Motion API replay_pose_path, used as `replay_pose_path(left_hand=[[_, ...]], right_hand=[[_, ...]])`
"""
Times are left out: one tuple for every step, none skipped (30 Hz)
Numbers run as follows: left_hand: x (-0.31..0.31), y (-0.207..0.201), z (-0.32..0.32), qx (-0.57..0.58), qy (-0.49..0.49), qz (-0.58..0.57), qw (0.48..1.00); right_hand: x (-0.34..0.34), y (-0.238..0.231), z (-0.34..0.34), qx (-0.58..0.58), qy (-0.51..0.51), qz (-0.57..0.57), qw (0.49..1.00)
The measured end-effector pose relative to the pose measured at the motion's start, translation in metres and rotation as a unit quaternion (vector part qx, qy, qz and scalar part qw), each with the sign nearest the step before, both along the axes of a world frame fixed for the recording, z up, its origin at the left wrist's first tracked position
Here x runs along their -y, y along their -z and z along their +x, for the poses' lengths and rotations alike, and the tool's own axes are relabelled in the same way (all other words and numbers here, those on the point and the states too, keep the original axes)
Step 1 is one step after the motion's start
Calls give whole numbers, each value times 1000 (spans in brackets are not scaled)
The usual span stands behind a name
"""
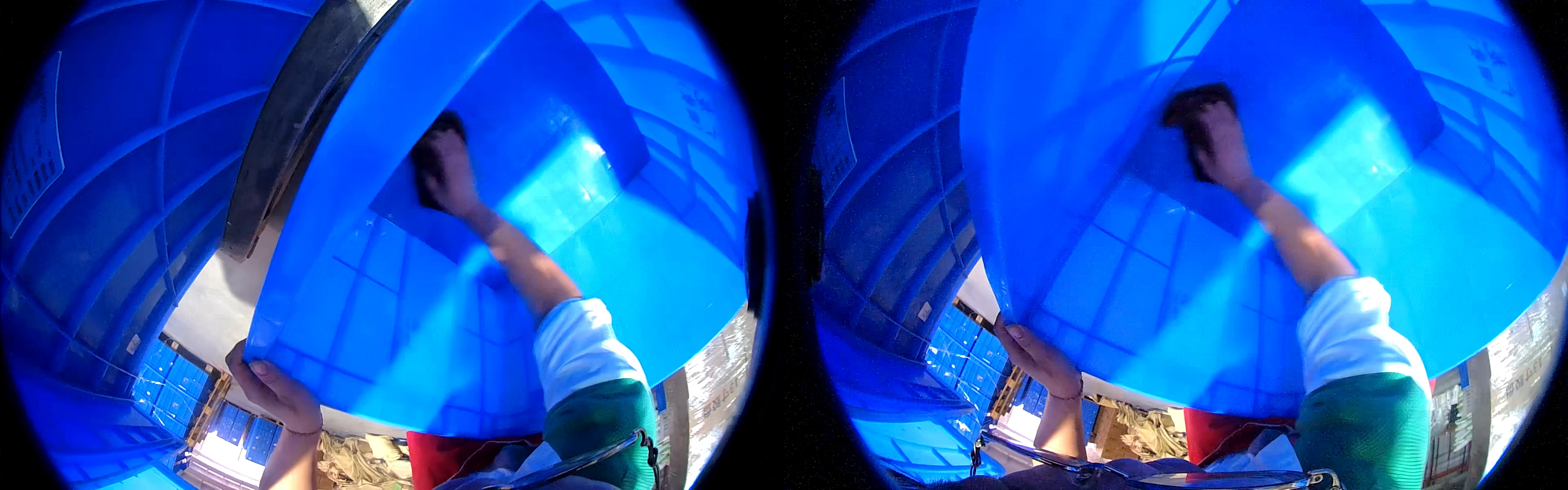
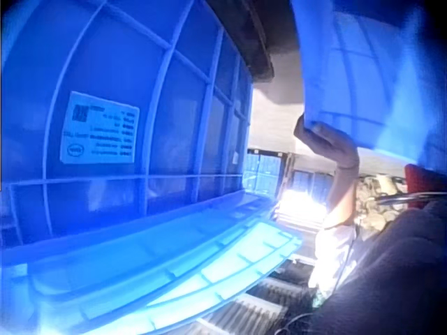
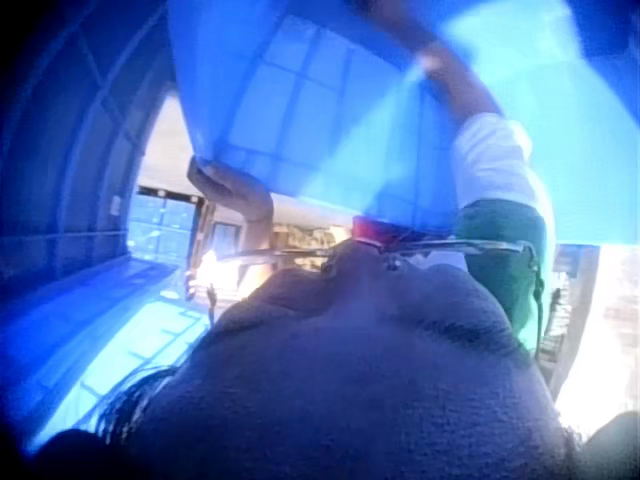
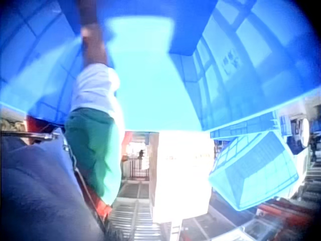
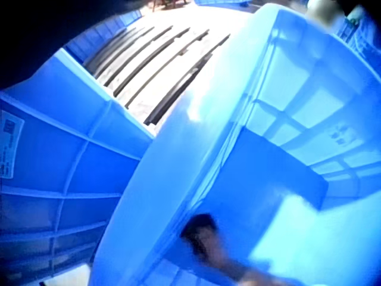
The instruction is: The person wipes blue plastic lids and containers with a cloth, stacks the lids, and then packs blue reels into a cardboard box.
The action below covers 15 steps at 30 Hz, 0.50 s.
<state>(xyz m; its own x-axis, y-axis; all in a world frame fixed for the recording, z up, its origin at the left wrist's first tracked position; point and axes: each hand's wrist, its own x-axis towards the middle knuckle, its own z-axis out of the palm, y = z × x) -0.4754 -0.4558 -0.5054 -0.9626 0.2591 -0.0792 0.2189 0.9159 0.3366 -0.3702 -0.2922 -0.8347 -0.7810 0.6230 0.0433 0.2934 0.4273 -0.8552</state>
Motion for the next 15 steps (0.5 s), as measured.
replay_pose_path(left_hand=[[0, 2, -1, 2, 4, 2, 1000], [-2, 3, 0, 6, 11, 6, 1000], [-3, 4, 1, 6, 12, 9, 1000], [0, 4, 1, 0, 5, 8, 1000], [3, 4, 2, -5, -1, 9, 1000], [3, 2, 2, -3, -3, 12, 1000], [2, 0, 2, -2, -4, 16, 1000], [1, -1, 2, 0, -5, 21, 1000], [1, -1, 2, 7, -15, 25, 1000], [2, 0, 2, 13, -25, 29, 999], [4, 1, 2, 18, -35, 33, 999], [4, 2, 2, 24, -26, 39, 999], [5, 3, 2, 28, -19, 44, 998], [4, 2, 2, 32, -12, 49, 998], [-1, 1, 1, 30, -11, 47, 998]], right_hand=[[13, 4, -13, 6, -50, 22, 998], [41, 18, -22, 24, -118, 9, 993], [66, 28, -27, 41, -185, -4, 982], [78, 21, -31, 46, -201, -7, 978], [90, 12, -30, 51, -217, -8, 975], [95, 3, -31, 57, -234, -9, 970], [92, -1, -35, 74, -272, -13, 959], [86, -2, -40, 90, -310, -16, 946], [78, -3, -45, 108, -345, -17, 932], [73, -6, -50, 141, -368, -26, 919], [69, -10, -56, 174, -391, -34, 903], [65, -12, -59, 208, -411, -42, 887], [69, -8, -49, 180, -399, -37, 898], [75, 1, -27, 153, -387, -33, 909], [78, 9, -3, 128, -372, -29, 919]])
